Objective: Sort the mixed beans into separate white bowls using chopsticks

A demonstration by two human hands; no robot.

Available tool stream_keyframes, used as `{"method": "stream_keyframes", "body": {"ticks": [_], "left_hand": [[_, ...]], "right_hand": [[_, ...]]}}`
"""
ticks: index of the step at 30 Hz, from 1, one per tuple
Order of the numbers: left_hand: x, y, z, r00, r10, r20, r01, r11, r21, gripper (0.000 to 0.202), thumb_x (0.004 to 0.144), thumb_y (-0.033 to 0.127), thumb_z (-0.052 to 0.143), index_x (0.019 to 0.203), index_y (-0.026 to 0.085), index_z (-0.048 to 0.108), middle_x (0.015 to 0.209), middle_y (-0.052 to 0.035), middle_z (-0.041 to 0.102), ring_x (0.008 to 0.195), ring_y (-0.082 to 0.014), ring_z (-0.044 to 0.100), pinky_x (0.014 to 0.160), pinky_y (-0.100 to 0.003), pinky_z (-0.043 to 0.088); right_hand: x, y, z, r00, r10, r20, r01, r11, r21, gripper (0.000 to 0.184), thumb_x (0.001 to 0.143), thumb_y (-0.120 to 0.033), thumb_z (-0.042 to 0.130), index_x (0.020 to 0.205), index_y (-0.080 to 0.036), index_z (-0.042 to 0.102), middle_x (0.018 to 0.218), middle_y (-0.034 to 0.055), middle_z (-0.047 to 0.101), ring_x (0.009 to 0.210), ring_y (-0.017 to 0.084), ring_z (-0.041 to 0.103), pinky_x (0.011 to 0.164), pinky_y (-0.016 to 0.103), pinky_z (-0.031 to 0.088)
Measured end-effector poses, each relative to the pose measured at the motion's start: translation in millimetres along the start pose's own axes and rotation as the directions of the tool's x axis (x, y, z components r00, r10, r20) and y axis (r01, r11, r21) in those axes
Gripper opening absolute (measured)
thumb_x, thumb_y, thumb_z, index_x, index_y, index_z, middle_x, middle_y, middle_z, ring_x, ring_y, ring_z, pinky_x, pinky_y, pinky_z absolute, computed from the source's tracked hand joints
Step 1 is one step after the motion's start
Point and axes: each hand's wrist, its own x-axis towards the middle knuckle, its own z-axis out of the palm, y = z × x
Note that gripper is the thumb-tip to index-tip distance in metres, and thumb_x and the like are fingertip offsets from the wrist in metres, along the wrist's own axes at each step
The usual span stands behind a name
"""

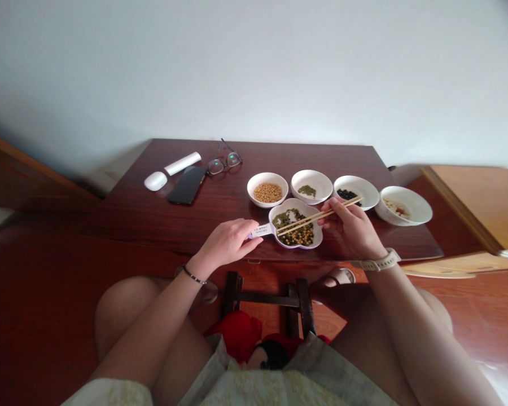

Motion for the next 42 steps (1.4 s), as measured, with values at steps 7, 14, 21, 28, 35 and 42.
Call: {"method": "stream_keyframes", "body": {"ticks": [7,14,21,28,35,42], "left_hand": [[0,0,0.7,1.000,0.000,0.001,0.000,1.000,0.005,0.016,0.115,0.037,0.062,0.114,0.021,0.065,0.100,-0.0066,0.077,0.092,-0.0257,0.074,0.079,-0.037,0.052],[0,-1,0.8,1.000,0.004,-0.007,-0.004,1.000,0.004,0.018,0.116,0.038,0.060,0.113,0.021,0.065,0.099,-0.0067,0.077,0.091,-0.0251,0.074,0.078,-0.036,0.052],[0,-1,1.5,1.000,0.007,-0.012,-0.007,1.000,0.005,0.018,0.115,0.038,0.060,0.113,0.021,0.065,0.100,-0.0070,0.077,0.092,-0.0253,0.075,0.078,-0.036,0.053],[-1,-2,1.8,1.000,0.010,-0.003,-0.010,1.000,0.003,0.018,0.117,0.038,0.060,0.115,0.021,0.065,0.101,-0.0067,0.077,0.093,-0.0256,0.074,0.080,-0.037,0.052],[0,-1,1.8,1.000,0.009,-0.006,-0.009,1.000,0.007,0.018,0.116,0.038,0.061,0.112,0.021,0.064,0.101,-0.0065,0.076,0.092,-0.0253,0.074,0.079,-0.037,0.052],[-1,-1,1.3,1.000,0.005,-0.004,-0.005,1.000,0.001,0.018,0.117,0.039,0.060,0.114,0.021,0.064,0.101,-0.0067,0.076,0.093,-0.0256,0.074,0.079,-0.037,0.052]], "right_hand": [[2,5,0,0.999,-0.033,-0.006,0.033,0.997,-0.064,0.045,0.092,-0.068,0.088,0.089,-0.025,0.076,0.091,0.0036,0.073,0.075,0.017,0.074,0.059,0.022,0.063],[3,7,0,0.999,-0.046,-0.006,0.046,0.997,-0.060,0.050,0.091,-0.073,0.087,0.087,-0.025,0.074,0.089,0.0034,0.072,0.074,0.017,0.075,0.061,0.024,0.064],[3,6,3,0.998,-0.057,-0.025,0.056,0.996,-0.066,0.052,0.088,-0.074,0.089,0.086,-0.025,0.073,0.087,0.0033,0.072,0.072,0.017,0.073,0.059,0.026,0.063],[3,4,4,0.999,-0.044,-0.022,0.044,0.999,-0.001,0.051,0.085,-0.071,0.093,0.085,-0.023,0.074,0.085,0.0029,0.071,0.070,0.015,0.072,0.058,0.022,0.062],[4,0,2,0.998,-0.015,-0.056,0.021,0.994,0.106,0.049,0.079,-0.064,0.100,0.082,-0.022,0.074,0.083,0.0007,0.070,0.068,0.012,0.070,0.056,0.017,0.060],[2,-2,5,0.999,-0.025,-0.036,0.027,0.998,0.051,0.050,0.082,-0.066,0.097,0.082,-0.022,0.074,0.083,0.0009,0.069,0.068,0.012,0.069,0.054,0.018,0.059]]}}
